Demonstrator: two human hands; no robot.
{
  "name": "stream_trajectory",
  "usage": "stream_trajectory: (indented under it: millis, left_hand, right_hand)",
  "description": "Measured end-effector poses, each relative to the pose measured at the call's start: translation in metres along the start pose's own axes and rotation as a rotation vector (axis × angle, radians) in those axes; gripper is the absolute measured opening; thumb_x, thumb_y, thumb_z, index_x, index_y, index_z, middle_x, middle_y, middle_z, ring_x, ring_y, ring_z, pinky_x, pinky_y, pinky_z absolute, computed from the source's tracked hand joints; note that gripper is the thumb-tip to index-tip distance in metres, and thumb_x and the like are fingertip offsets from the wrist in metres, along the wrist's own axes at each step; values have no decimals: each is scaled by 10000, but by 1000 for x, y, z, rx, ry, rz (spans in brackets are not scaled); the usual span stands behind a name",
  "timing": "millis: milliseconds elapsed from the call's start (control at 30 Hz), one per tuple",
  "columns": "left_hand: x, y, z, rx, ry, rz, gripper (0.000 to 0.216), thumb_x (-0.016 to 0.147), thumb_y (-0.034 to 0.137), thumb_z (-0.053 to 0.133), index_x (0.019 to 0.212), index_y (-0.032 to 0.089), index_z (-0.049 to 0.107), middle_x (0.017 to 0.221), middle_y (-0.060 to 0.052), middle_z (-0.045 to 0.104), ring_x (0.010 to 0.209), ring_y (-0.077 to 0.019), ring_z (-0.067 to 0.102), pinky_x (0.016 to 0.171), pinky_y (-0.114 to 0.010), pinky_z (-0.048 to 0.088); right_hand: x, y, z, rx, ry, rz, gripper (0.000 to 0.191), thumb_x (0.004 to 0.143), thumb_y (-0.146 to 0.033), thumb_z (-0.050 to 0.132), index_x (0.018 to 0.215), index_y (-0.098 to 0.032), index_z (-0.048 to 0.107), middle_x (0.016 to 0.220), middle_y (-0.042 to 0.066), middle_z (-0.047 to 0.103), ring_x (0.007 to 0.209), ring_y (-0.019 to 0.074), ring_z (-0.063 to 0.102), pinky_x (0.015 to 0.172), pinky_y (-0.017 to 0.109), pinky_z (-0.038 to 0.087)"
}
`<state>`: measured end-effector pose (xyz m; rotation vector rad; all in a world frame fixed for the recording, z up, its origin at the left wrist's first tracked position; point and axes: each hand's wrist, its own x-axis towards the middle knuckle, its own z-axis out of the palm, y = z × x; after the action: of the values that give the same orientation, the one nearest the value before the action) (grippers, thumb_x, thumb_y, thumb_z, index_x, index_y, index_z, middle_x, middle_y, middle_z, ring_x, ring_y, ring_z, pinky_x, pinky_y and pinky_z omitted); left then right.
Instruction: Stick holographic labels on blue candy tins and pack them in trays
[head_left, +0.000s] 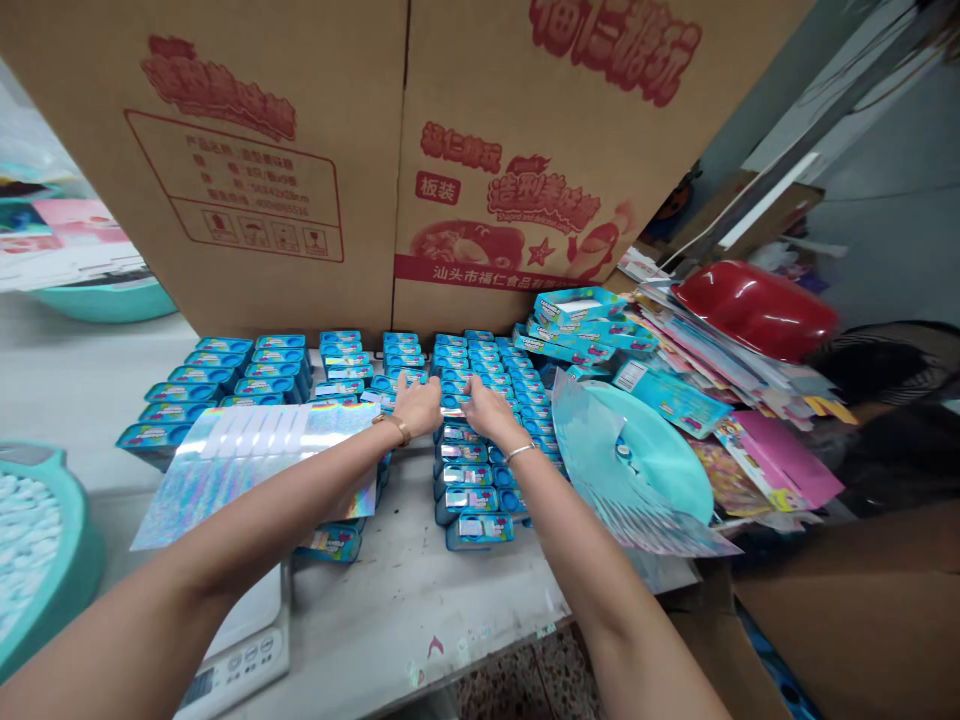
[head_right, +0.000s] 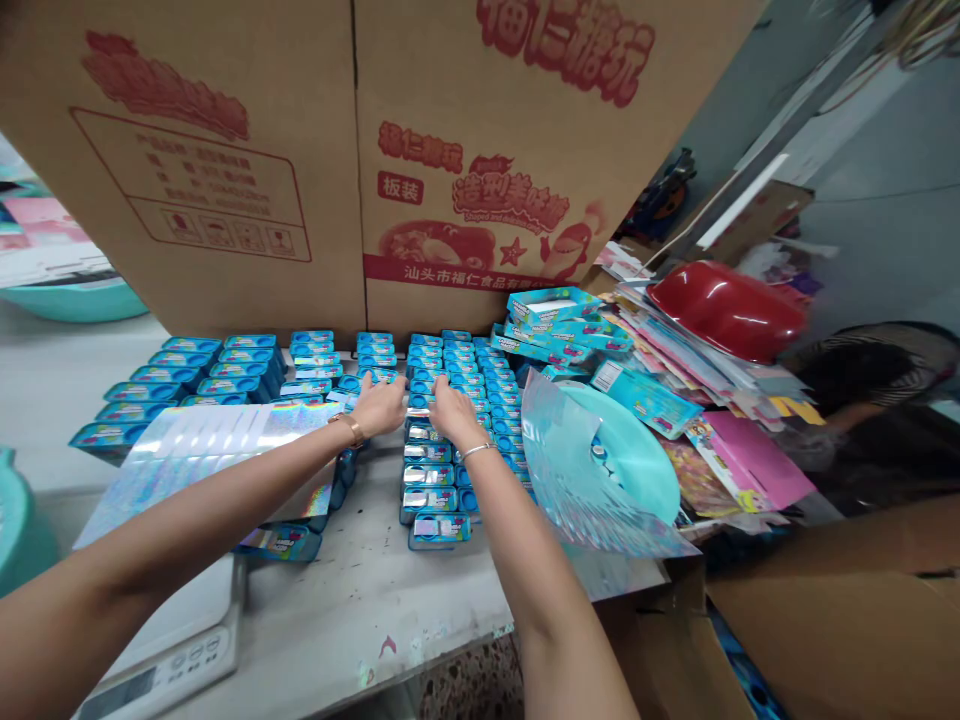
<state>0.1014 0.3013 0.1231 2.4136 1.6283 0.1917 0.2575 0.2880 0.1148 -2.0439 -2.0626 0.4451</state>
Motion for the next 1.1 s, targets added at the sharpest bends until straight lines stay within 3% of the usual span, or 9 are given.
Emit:
stream_trajectory:
  millis: [400, 533, 700, 900, 1000, 1100]
  left_hand:
    - [-1, 1, 11, 14, 0, -19, 402, 845, 183, 502, 1233, 77, 512, 1012, -204, 736, 1108, -362, 641, 1130, -564, 168]
    - [-4, 2, 17, 16, 12, -28, 454, 838, 174, 505, 1280, 73, 476, 1022, -187, 739, 1116, -354, 632, 1132, -557, 167]
    - [-6, 2, 27, 15, 37, -56, 458, 831, 158, 496, 1280, 66, 478, 1014, -189, 737, 1110, -355, 631, 1129, -556, 169]
    - [-4, 6, 41, 23, 62, -58, 600, 765, 111, 544, 1340, -13, 428, 1059, -249, 716, 1165, -380, 599, 1156, -553, 107]
    - [-10, 9, 28, 0, 77, 2, 615, 758, 133, 580, 1344, 12, 443, 1072, -232, 717, 1151, -369, 605, 1160, -533, 137]
    - [-24, -10, -8, -44, 131, 85, 519, 847, 202, 535, 1353, 105, 474, 1124, -163, 713, 1163, -323, 599, 1137, -476, 246]
  right_hand:
    - [2, 2, 7, -107, -32, -7, 276, 913, -195, 536, 1183, -221, 483, 994, 97, 695, 890, 268, 649, 689, 309, 377]
    - [-9, 0, 16, -119, 43, -29, 243, 913, -148, 512, 1146, -213, 500, 1093, 106, 644, 980, 264, 605, 727, 318, 391]
    - [-19, 2, 26, -105, 164, -1, 196, 950, -235, 505, 1143, -200, 500, 1183, 125, 545, 1076, 271, 520, 775, 332, 416]
    - [-15, 8, 32, -47, 203, -35, 287, 861, -60, 483, 1104, -202, 540, 1108, 97, 528, 995, 245, 518, 784, 326, 422]
    - [-16, 18, 27, 10, 233, -64, 347, 812, -9, 438, 1067, -205, 568, 1091, 83, 529, 957, 228, 530, 791, 321, 432]
    - [-24, 23, 15, 95, 311, -85, 347, 815, -20, 391, 1061, -187, 570, 1102, 92, 542, 977, 216, 543, 845, 327, 446]
